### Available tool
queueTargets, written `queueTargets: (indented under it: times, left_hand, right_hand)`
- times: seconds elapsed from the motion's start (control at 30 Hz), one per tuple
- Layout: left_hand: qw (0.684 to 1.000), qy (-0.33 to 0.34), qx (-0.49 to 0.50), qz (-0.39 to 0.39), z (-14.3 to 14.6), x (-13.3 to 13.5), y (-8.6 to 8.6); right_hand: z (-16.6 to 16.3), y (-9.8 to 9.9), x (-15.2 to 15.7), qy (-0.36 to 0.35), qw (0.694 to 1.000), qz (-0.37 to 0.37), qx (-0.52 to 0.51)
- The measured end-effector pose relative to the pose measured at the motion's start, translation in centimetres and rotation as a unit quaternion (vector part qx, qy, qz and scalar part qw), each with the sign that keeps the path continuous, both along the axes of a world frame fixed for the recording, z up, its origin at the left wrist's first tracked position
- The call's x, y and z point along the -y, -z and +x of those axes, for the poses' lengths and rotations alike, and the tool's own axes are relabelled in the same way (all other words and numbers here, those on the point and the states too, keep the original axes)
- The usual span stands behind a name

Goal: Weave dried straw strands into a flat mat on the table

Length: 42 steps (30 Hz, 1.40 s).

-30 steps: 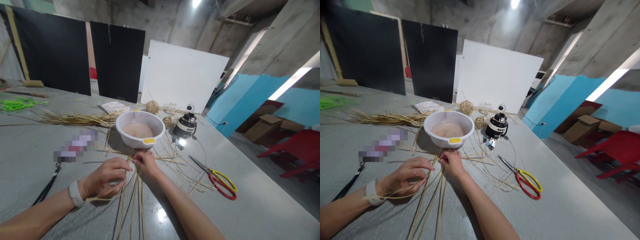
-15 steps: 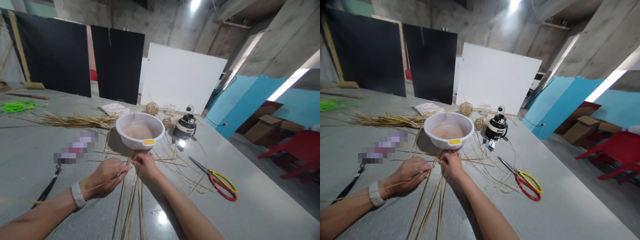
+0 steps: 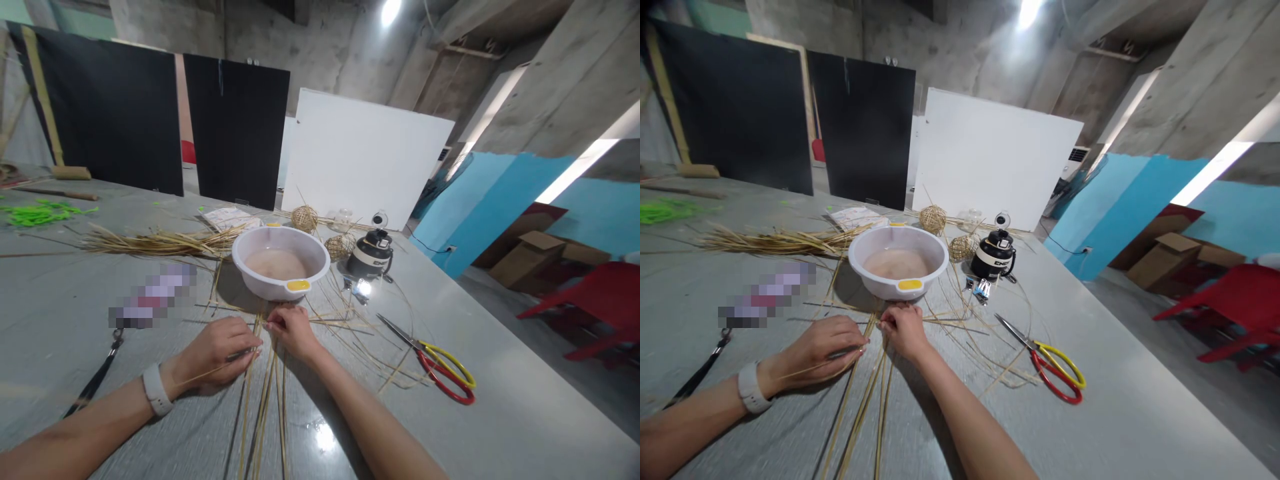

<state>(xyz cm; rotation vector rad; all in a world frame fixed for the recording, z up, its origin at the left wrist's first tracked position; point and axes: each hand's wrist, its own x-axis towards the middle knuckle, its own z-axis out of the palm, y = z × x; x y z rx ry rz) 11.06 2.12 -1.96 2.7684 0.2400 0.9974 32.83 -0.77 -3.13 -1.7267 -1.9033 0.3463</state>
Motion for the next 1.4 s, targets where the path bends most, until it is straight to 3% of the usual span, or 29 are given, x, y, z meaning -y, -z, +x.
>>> queueTargets:
  times: [0.57,0.87,1.03,1.17,1.4]
  left_hand:
    - [0.996,-0.023,-0.051,0.065,1.1,-0.8,1.3]
    - [0.988,-0.028,-0.066,0.134,1.6,-0.5,0.9]
    - [0.997,-0.070,-0.010,-0.006,1.5,-0.4,1.0]
    - [0.982,-0.110,0.013,-0.152,1.4,-0.2,1.0]
    - [0.950,-0.147,0.070,-0.265,1.3,-0.2,0.6]
  right_hand:
    - [0.0,0.3,0.0,-0.001,1.000,0.017,-0.011]
    - [0.0,0.4,-0.3,-0.011,0.999,0.021,-0.024]
    - [0.2,0.7,-0.4,-0.007,0.999,0.032,-0.015]
    - [0.2,0.9,-0.4,-0.008,0.999,0.035,-0.009]
    - [0.5,0.9,-0.3,-0.022,0.999,0.045,0.010]
